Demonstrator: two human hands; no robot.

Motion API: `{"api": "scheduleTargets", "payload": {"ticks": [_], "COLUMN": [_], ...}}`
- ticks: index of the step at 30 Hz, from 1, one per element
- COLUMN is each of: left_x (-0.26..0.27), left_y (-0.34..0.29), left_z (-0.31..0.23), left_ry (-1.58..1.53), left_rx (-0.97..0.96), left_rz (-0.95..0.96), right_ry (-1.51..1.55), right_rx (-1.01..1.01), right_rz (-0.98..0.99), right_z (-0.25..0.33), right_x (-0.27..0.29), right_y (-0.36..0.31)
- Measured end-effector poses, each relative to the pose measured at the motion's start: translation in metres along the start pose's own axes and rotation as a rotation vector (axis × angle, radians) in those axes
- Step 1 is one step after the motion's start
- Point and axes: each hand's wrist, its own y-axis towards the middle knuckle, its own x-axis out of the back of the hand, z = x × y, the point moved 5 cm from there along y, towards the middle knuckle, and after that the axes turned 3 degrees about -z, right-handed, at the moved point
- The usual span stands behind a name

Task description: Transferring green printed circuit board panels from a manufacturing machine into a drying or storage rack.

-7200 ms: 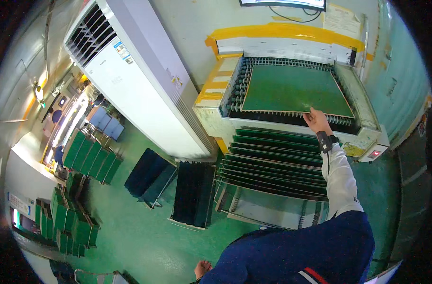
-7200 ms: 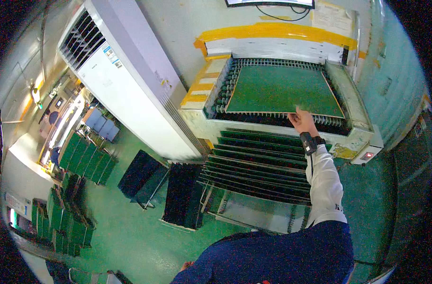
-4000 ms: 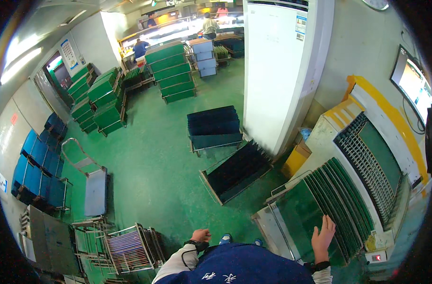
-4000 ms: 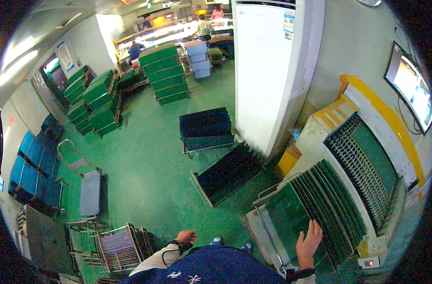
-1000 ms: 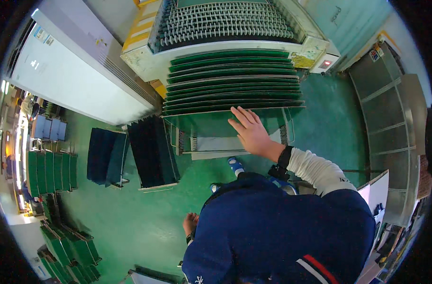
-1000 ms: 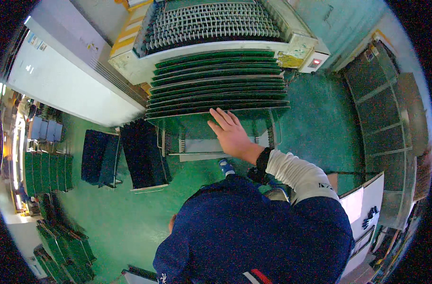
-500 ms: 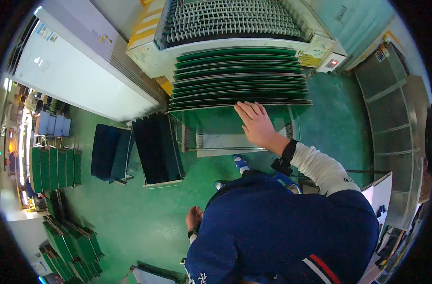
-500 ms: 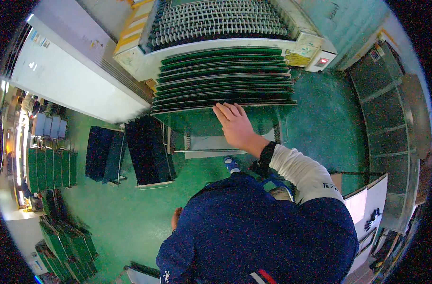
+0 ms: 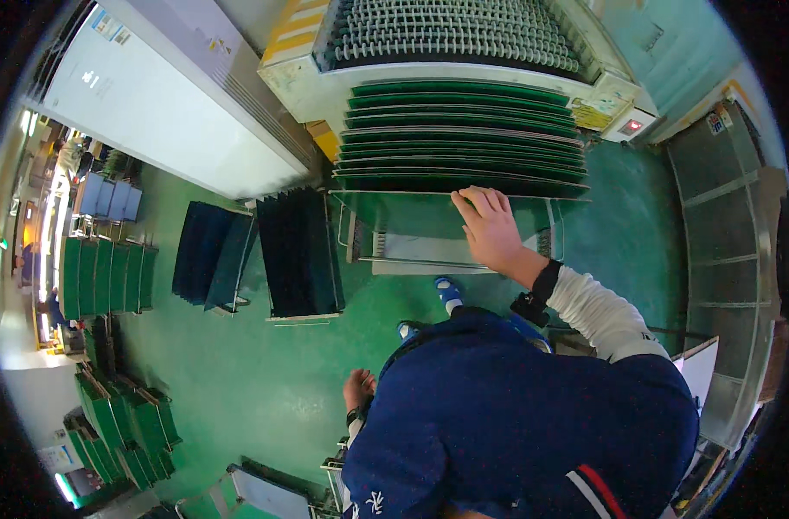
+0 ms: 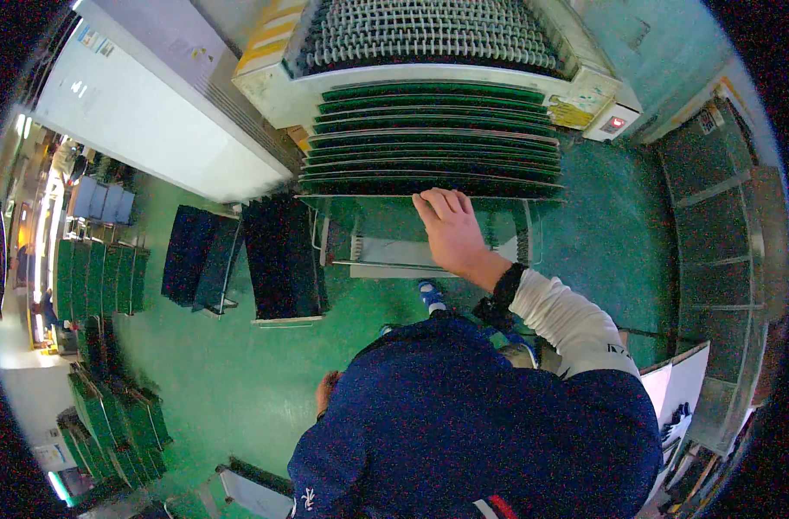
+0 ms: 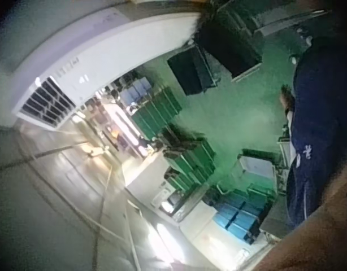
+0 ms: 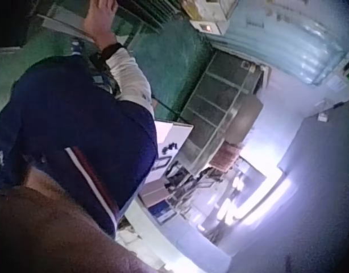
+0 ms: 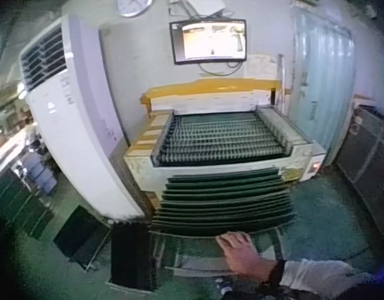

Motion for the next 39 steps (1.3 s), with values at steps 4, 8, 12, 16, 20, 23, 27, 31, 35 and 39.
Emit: {"api": "scheduleTargets", "payload": {"ticks": [4, 8, 12, 16, 20, 23, 27, 31, 35, 39], "left_x": [0.008, 0.000, 0.003, 0.009, 0.029, 0.029, 0.027, 0.027, 0.027, 0.002], "left_y": [0.014, -0.001, -0.004, -0.006, 0.005, -0.003, -0.006, -0.012, -0.004, 0.003], "left_z": [0.005, 0.004, 0.008, 0.014, 0.027, 0.030, 0.027, 0.026, 0.016, 0.015], "left_ry": [0.158, 0.015, 0.003, -0.029, -0.051, -0.060, 0.108, 0.019, 0.421, -0.092], "left_rx": [-0.150, -0.034, -0.072, -0.093, -0.101, -0.094, -0.270, -0.138, -0.431, -0.081], "left_rz": [0.153, -0.053, -0.002, -0.063, -0.025, -0.022, -0.001, -0.085, 0.049, 0.014], "right_ry": [0.021, 0.002, 0.060, 0.003, 0.026, 0.037, 0.050, 0.069, 0.136, 0.133], "right_rx": [-0.009, 0.025, -0.029, -0.015, -0.115, -0.149, -0.099, -0.109, -0.050, -0.028], "right_rz": [-0.015, -0.041, 0.038, 0.104, 0.191, 0.262, 0.312, 0.248, 0.263, 0.298], "right_z": [0.000, -0.001, -0.001, -0.020, -0.046, -0.051, -0.053, -0.043, -0.044, -0.039], "right_x": [0.002, -0.001, -0.001, -0.024, -0.051, -0.050, -0.037, 0.000, 0.019, 0.029], "right_y": [0.001, -0.002, 0.008, 0.014, 0.016, 0.029, 0.045, 0.055, 0.072, 0.071]}}
